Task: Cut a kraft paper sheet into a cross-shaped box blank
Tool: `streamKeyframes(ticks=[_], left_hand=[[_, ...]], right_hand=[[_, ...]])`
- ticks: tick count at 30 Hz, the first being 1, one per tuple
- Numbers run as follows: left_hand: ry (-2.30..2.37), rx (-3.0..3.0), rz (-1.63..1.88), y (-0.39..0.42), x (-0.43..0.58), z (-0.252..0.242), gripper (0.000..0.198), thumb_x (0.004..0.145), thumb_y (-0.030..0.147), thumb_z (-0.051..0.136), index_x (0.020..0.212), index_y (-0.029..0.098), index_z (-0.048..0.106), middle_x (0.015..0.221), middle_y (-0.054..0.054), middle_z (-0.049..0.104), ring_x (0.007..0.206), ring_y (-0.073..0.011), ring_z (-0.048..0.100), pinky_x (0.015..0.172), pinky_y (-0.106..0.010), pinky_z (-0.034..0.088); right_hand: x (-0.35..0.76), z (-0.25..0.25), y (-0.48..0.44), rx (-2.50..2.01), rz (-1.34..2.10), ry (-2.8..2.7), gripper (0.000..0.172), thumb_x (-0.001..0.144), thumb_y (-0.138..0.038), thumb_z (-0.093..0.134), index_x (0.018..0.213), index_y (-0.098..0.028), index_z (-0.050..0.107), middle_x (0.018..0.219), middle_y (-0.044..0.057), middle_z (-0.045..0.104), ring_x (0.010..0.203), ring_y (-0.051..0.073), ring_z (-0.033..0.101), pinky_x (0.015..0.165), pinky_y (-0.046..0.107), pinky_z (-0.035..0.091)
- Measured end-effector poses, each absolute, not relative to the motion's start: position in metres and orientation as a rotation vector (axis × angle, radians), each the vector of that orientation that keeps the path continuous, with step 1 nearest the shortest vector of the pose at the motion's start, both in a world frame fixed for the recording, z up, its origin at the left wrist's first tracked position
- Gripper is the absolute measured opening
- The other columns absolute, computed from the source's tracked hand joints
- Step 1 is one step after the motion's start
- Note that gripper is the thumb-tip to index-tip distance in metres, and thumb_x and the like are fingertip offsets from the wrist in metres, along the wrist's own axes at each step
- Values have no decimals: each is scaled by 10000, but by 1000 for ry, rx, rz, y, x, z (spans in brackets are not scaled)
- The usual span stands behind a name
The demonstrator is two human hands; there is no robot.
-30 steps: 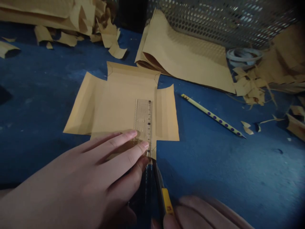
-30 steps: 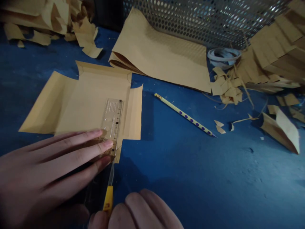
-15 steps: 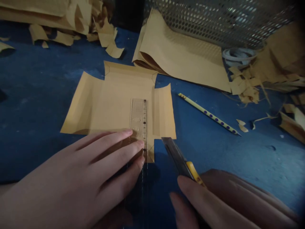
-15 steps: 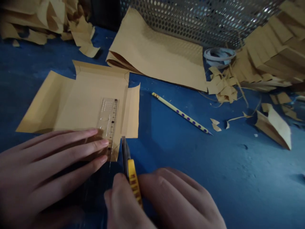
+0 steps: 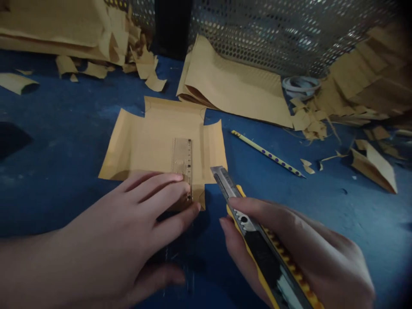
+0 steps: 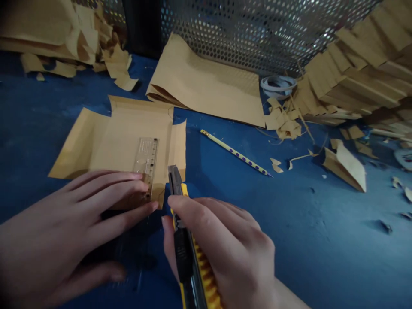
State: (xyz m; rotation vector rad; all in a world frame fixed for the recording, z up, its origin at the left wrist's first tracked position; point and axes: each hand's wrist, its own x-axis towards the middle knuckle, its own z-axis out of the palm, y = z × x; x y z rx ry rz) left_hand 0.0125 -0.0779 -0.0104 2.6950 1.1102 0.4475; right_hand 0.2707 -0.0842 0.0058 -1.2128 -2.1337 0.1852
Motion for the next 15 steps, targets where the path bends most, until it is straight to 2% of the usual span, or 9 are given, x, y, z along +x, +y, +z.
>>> streamKeyframes(ticks=[4, 7, 12, 15], left_hand=[[1055, 2765, 381, -79, 4, -4, 526, 1050, 515, 606, 1481, 215, 635, 1485, -115, 653, 1447, -354, 554, 1225, -557, 493], [1067, 2821, 346, -79, 2, -2, 499, 1087, 447, 517, 1486, 161, 609, 1484, -125, 641, 1429, -344, 551, 1198, -553, 495], [1029, 2843, 330, -78, 1, -2, 484, 1059, 463, 568, 1463, 202, 620, 1469, -153, 631, 1413, -401, 579, 1134, -621, 548], [1028, 2854, 339, -78, 1, -1, 466, 1036, 431, 596, 1443, 208, 633, 1464, -163, 640, 1400, -406, 604, 1135, -627, 565]], right_hand=[[266, 8, -80, -1178, 242, -2143, 206, 991, -162, 720, 1163, -275, 714, 877, -44, 813, 595, 106, 741, 622, 208, 620], [264, 8, -79, -1172, 273, -2130, 240, 979, -139, 738, 1175, -274, 702, 965, -22, 837, 716, 127, 796, 670, 211, 630], [260, 5, -78, -1153, 342, -2155, 264, 957, -113, 737, 1149, -294, 720, 936, -25, 829, 734, 154, 802, 639, 238, 621], [258, 1, -76, -1121, 381, -2177, 347, 906, -90, 749, 1193, -283, 733, 983, -14, 837, 782, 166, 810, 671, 245, 623]])
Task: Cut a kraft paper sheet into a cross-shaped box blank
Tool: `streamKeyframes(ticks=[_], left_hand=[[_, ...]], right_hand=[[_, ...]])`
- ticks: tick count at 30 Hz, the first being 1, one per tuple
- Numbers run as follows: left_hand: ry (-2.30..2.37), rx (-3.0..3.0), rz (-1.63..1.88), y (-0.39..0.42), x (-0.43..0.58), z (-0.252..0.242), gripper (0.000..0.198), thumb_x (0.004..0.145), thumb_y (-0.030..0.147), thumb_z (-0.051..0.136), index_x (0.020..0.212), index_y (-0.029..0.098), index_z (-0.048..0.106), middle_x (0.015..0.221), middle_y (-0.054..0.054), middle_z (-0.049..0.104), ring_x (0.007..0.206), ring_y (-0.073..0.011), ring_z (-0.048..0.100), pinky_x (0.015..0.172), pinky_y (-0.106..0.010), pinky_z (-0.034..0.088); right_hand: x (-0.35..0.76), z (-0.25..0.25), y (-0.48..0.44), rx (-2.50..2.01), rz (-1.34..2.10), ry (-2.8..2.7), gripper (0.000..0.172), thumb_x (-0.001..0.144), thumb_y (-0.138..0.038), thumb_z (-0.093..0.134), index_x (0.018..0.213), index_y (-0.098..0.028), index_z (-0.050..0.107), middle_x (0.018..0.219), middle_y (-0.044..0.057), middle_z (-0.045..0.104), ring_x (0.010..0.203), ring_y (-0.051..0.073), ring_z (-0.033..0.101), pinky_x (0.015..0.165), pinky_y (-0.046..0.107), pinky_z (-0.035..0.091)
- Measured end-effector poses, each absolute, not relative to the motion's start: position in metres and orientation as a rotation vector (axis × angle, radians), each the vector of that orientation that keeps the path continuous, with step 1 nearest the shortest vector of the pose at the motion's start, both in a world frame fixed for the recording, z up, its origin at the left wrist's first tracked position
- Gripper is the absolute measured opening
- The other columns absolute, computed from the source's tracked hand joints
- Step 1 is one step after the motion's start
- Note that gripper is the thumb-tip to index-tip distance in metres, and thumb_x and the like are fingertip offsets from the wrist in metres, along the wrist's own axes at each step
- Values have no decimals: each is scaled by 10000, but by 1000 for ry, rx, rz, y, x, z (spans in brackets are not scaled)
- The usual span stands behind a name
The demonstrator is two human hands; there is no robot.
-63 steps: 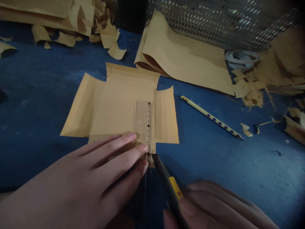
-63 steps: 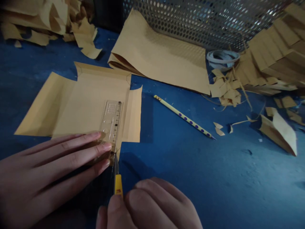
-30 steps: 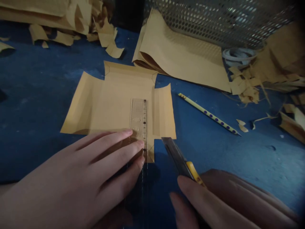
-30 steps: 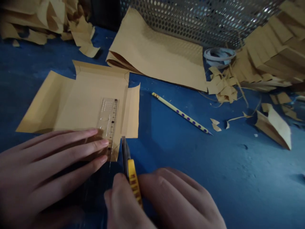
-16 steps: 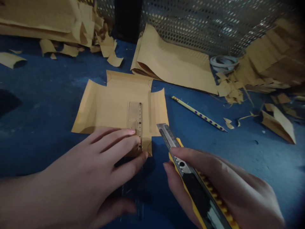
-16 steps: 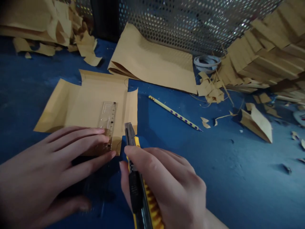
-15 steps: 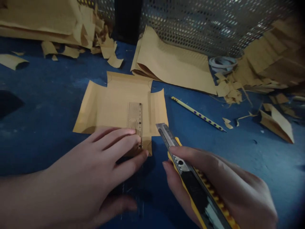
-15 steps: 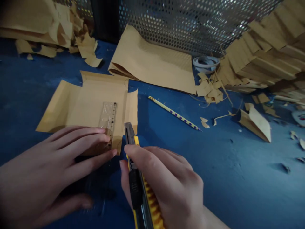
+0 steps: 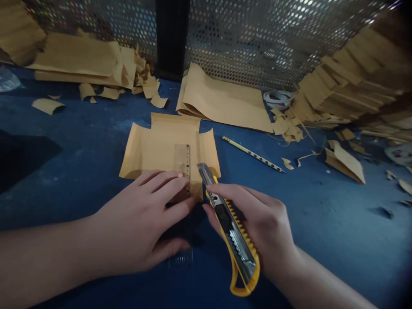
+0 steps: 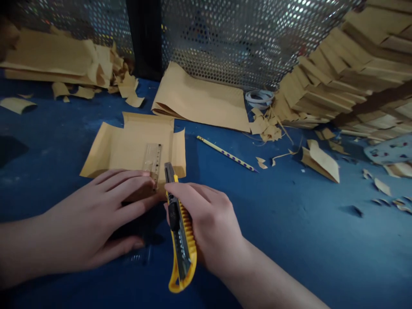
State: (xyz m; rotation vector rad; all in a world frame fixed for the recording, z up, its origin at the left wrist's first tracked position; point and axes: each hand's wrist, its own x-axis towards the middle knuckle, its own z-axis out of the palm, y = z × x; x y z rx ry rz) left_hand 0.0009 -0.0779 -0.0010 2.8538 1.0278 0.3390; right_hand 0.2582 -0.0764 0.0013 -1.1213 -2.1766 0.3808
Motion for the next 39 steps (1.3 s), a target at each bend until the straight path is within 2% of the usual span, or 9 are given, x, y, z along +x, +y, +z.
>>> streamKeyframes(ticks=[3, 6, 10, 13, 17, 23, 28, 36, 39], left_hand=[[1097, 2864, 348, -78, -1, 0, 437, 1032, 385, 594, 1410, 171, 646, 1447, -183, 651, 1370, -401, 631, 1132, -617, 585], [1211, 2881, 347, -77, -5, -3, 522, 1057, 480, 580, 1435, 124, 639, 1536, -258, 589, 1445, -485, 586, 1137, -699, 570], [1318, 2938, 335, -76, -13, -10, 720, 1082, 628, 508, 1534, 75, 603, 1603, -335, 542, 1482, -588, 551, 1079, -780, 574], [1334, 2996, 323, -78, -16, -11, 768, 1084, 659, 477, 1539, 56, 616, 1574, -364, 572, 1424, -597, 612, 1012, -761, 616], [1302, 3079, 291, -81, -15, -7, 783, 1079, 660, 475, 1497, 21, 648, 1453, -420, 639, 1304, -588, 703, 925, -724, 653], [1265, 3200, 298, -82, -17, 7, 499, 1028, 208, 465, 1423, -14, 673, 1215, -342, 776, 1046, -437, 833, 834, -602, 704], [1129, 3360, 301, -84, -26, 9, 529, 879, -63, 426, 1267, 79, 756, 1038, -158, 826, 791, -277, 812, 642, -416, 682], [954, 3443, 460, -98, -19, 16, 338, 951, -37, 488, 1050, 81, 789, 862, -122, 783, 701, -252, 752, 595, -383, 622], [832, 3378, 469, -115, -13, 22, 325, 966, 22, 491, 1078, 92, 788, 871, -100, 797, 716, -245, 767, 582, -366, 625]], right_hand=[[257, -2, -74, -1104, 391, -2174, 353, 906, -91, 727, 1222, -247, 751, 1011, 3, 843, 853, 182, 823, 752, 275, 636], [257, -2, -71, -1151, 370, -2147, 299, 931, -107, 710, 1195, -233, 771, 1021, 20, 851, 900, 203, 831, 793, 304, 642], [256, 2, -67, -1255, 336, -2051, 238, 911, -189, 768, 1145, -233, 771, 901, 16, 833, 738, 177, 800, 666, 264, 619], [254, 4, -64, -1318, 345, -1993, 232, 912, -212, 767, 1142, -229, 744, 791, -26, 790, 564, 127, 718, 553, 224, 560], [253, 5, -62, -1321, 369, -1974, 228, 949, -260, 710, 1176, -236, 716, 879, -10, 805, 634, 131, 739, 647, 243, 592], [256, 5, -58, -1311, 384, -1984, 255, 987, -275, 664, 1233, -228, 709, 936, 17, 794, 714, 150, 734, 707, 278, 586], [257, 3, -55, -1295, 445, -2023, 256, 992, -241, 671, 1244, -202, 695, 935, 6, 765, 713, 145, 701, 709, 300, 599], [260, -2, -53, -1286, 539, -2027, 288, 1058, -354, 732, 1293, -196, 678, 981, 10, 741, 747, 151, 692, 733, 333, 627], [260, -4, -54, -1261, 594, -2042, 306, 1045, -343, 745, 1304, -194, 679, 1029, 25, 764, 790, 164, 725, 740, 338, 635]])
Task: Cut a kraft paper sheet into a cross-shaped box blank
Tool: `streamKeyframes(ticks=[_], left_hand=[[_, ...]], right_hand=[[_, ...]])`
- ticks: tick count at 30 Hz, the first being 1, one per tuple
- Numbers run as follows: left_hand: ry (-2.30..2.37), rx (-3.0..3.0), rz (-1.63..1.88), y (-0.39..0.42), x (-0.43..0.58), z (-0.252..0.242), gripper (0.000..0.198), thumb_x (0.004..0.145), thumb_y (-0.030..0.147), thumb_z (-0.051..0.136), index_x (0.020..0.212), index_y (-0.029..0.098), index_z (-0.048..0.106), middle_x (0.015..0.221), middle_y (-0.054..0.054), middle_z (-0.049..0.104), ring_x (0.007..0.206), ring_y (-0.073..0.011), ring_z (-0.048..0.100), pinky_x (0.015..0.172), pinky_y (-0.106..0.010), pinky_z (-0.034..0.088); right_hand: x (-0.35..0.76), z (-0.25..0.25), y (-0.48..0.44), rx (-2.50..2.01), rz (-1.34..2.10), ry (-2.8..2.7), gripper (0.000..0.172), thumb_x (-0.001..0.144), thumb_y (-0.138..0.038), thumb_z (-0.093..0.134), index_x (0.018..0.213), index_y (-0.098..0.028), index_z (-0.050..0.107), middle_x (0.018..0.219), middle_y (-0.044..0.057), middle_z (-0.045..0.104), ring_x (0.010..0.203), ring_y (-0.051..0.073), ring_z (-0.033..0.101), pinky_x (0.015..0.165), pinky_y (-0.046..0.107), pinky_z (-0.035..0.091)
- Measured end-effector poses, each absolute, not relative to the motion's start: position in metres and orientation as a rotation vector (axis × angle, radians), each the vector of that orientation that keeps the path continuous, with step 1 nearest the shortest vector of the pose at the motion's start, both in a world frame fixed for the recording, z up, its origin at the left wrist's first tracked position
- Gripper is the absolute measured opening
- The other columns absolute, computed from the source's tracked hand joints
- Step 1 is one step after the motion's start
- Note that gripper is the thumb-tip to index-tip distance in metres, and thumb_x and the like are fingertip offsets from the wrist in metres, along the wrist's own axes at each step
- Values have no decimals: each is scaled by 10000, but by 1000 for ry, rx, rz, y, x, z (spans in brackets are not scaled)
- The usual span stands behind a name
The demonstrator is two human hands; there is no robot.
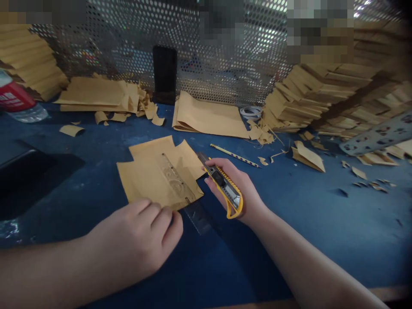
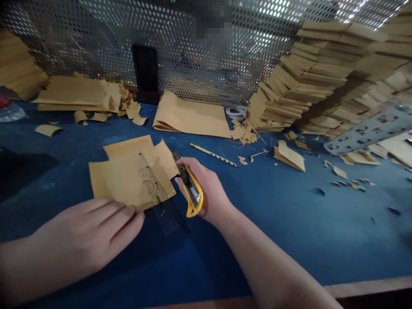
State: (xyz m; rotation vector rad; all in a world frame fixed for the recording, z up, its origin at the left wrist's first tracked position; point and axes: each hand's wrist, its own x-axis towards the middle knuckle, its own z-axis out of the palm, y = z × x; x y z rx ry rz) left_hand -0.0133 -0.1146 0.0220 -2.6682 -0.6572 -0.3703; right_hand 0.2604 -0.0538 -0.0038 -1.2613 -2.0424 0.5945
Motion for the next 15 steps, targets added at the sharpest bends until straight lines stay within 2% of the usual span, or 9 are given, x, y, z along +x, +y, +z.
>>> streamKeyframes(ticks=[3, 5, 7, 11, 13, 15], left_hand=[[-728, -2795, -416, -117, -12, 23, 305, 1063, 203, 483, 1128, 146, 775, 929, -75, 803, 757, -249, 782, 605, -388, 664], [-885, -2841, -424, -107, -13, 22, 390, 1120, 387, 455, 1211, 156, 756, 1056, -128, 796, 852, -308, 797, 656, -475, 698], [-1020, -2857, -402, -94, -14, 18, 449, 1124, 472, 476, 1298, 148, 735, 1222, -207, 760, 996, -393, 791, 729, -592, 704], [-1011, -3007, -328, -75, -16, 10, 423, 1098, 498, 573, 1318, 180, 745, 1381, -230, 712, 1183, -448, 760, 896, -687, 687], [-964, -3108, -302, -70, -16, 8, 423, 1096, 459, 580, 1395, 191, 713, 1469, -214, 680, 1304, -430, 727, 1019, -663, 667], [-929, -3202, -289, -64, -15, 8, 385, 1086, 383, 574, 1404, 212, 705, 1506, -171, 666, 1364, -370, 709, 1076, -566, 668]], right_hand=[[258, -3, -54, -1236, 647, -2065, 319, 1006, -296, 741, 1303, -201, 672, 1090, 46, 802, 834, 182, 767, 729, 331, 633], [257, -1, -55, -1217, 674, -2076, 318, 988, -289, 712, 1296, -223, 664, 1096, 45, 826, 819, 182, 784, 701, 314, 621], [256, 0, -56, -1200, 687, -2077, 313, 982, -301, 689, 1289, -253, 656, 1104, 35, 842, 801, 176, 792, 681, 299, 609], [258, 0, -59, -1176, 648, -2013, 302, 974, -308, 691, 1269, -275, 637, 1106, 21, 844, 845, 178, 801, 742, 308, 615], [259, 0, -60, -1168, 618, -1952, 281, 977, -303, 683, 1249, -265, 624, 1092, 28, 838, 864, 180, 803, 758, 309, 620], [259, 0, -62, -1159, 598, -1910, 268, 967, -300, 693, 1222, -257, 621, 1046, 26, 832, 855, 182, 804, 735, 299, 618]])
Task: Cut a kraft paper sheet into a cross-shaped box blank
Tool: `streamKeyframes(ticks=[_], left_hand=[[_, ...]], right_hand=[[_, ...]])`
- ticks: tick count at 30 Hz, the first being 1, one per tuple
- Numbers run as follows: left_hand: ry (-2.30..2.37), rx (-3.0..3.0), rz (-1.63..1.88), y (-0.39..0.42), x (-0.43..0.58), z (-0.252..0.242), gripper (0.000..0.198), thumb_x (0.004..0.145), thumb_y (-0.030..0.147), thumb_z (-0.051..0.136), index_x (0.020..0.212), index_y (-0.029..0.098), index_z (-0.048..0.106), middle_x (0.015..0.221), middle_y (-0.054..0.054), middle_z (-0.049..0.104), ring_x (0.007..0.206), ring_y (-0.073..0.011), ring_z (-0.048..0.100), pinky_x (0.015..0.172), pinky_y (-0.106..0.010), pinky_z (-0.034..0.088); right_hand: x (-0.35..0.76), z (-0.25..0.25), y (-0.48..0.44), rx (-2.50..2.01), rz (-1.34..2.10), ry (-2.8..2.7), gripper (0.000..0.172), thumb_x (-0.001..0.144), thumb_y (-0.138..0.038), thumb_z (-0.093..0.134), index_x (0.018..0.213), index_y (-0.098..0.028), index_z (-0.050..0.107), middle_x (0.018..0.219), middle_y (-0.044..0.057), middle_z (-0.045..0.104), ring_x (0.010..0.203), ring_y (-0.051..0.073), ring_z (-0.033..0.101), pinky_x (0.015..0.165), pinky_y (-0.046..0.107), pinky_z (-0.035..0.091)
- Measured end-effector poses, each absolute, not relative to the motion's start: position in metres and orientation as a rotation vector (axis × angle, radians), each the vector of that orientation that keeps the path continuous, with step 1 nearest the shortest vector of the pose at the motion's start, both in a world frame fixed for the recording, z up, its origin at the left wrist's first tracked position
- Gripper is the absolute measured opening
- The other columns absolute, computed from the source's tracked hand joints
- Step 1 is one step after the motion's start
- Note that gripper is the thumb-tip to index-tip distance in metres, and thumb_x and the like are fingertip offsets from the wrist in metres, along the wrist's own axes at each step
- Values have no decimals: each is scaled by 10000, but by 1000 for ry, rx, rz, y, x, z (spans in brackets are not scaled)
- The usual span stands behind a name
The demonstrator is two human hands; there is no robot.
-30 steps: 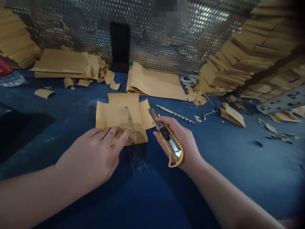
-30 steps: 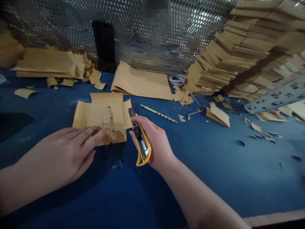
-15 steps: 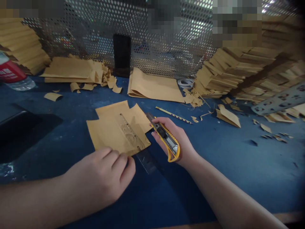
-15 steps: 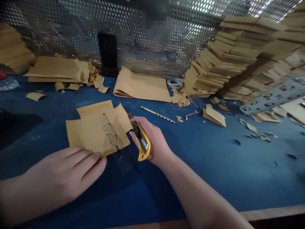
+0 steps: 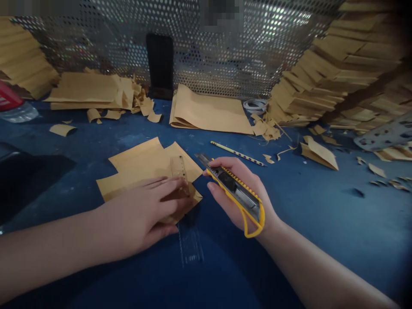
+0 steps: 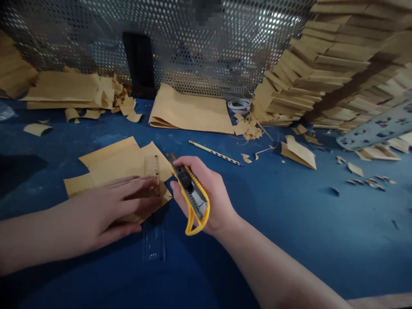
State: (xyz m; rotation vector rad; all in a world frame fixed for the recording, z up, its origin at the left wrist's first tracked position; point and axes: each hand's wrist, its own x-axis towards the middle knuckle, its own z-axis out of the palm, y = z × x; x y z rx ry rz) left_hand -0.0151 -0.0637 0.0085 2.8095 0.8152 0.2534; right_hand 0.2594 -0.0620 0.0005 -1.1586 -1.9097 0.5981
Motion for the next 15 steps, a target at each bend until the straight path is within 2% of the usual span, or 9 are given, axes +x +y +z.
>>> streamKeyframes(ticks=[3, 6, 8, 10, 12, 15], left_hand=[[806, 2722, 263, -52, -10, 10, 308, 1060, 289, 557, 1305, 257, 741, 1475, -96, 687, 1314, -269, 736, 1013, -411, 698], [840, 2685, 331, -46, -4, 4, 244, 1082, 310, 547, 1184, 263, 763, 1407, -62, 726, 1260, -226, 752, 1034, -373, 678], [896, 2695, 397, -48, -1, -5, 306, 1114, 364, 521, 1306, 239, 723, 1448, -81, 717, 1298, -244, 733, 1113, -419, 641], [976, 2711, 438, -52, 0, -14, 426, 1143, 418, 477, 1485, 204, 613, 1543, -101, 670, 1393, -260, 677, 1194, -445, 585], [1029, 2735, 429, -56, -1, -21, 486, 1159, 443, 445, 1565, 193, 538, 1643, -86, 602, 1523, -247, 572, 1297, -421, 479], [1053, 2795, 358, -59, -3, -26, 613, 1161, 512, 445, 1681, 189, 424, 1781, -46, 452, 1668, -222, 385, 1422, -365, 194]], right_hand=[[258, 4, -64, -1145, 577, -1892, 246, 941, -277, 712, 1171, -249, 630, 955, 10, 819, 789, 171, 791, 682, 282, 607], [256, 9, -66, -1128, 562, -1901, 216, 932, -251, 699, 1139, -235, 638, 888, -12, 801, 694, 135, 753, 642, 254, 596], [255, 12, -67, -1127, 539, -1907, 211, 916, -228, 699, 1122, -226, 649, 853, -29, 786, 657, 113, 728, 619, 233, 577], [255, 15, -69, -1135, 513, -1910, 208, 902, -199, 695, 1105, -221, 658, 818, -45, 759, 635, 93, 704, 588, 209, 545], [256, 17, -71, -1148, 492, -1911, 208, 885, -164, 686, 1083, -221, 658, 775, -62, 714, 606, 73, 669, 571, 188, 521], [260, 19, -75, -1162, 453, -1911, 247, 866, -117, 667, 1087, -227, 645, 799, -57, 692, 614, 64, 644, 615, 184, 538]])
